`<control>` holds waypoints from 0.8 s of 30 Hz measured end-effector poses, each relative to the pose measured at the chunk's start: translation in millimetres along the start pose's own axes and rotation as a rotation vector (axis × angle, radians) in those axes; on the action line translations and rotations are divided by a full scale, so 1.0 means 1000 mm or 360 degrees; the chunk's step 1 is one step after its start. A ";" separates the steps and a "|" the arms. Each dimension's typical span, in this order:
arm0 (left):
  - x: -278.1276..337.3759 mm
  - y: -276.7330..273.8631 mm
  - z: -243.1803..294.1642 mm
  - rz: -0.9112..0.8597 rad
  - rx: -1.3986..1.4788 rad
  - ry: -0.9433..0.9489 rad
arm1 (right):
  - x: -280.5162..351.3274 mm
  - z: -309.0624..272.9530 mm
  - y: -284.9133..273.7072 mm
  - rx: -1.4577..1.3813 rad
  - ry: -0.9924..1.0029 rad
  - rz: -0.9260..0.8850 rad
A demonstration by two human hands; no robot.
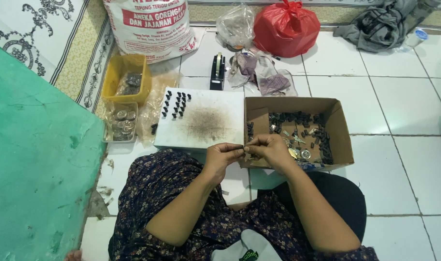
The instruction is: Assembling small metal components by inserting pins into a template and sorting parts in a box.
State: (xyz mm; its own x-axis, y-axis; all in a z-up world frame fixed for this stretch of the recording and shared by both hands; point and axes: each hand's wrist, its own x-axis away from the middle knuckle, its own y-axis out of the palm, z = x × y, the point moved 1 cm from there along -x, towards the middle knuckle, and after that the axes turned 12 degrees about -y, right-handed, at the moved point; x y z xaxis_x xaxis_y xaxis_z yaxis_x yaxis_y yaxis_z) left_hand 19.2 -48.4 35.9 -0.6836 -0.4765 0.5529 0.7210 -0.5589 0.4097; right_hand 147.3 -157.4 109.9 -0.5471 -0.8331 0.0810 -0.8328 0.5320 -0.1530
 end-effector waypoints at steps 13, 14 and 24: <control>-0.026 -0.041 0.023 -0.0028 -0.0015 0.0048 | -0.067 0.037 0.015 -0.0386 0.0418 -0.0244; -0.028 -0.044 0.024 -0.0013 0.0012 0.0038 | -0.071 0.037 0.019 -0.0362 0.0417 -0.0254; -0.055 -0.066 0.043 0.0284 0.0465 0.0077 | -0.115 0.023 0.072 -0.0297 0.0244 -0.0089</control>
State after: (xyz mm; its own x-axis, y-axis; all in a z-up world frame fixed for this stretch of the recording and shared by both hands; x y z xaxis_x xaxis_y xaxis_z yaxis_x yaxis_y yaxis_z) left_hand 14.5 44.0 9.5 -0.5433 -0.5849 0.6023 0.8269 -0.2490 0.5041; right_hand 152.6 -27.1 66.6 -0.4940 -0.8371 0.2351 -0.8556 0.5161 0.0395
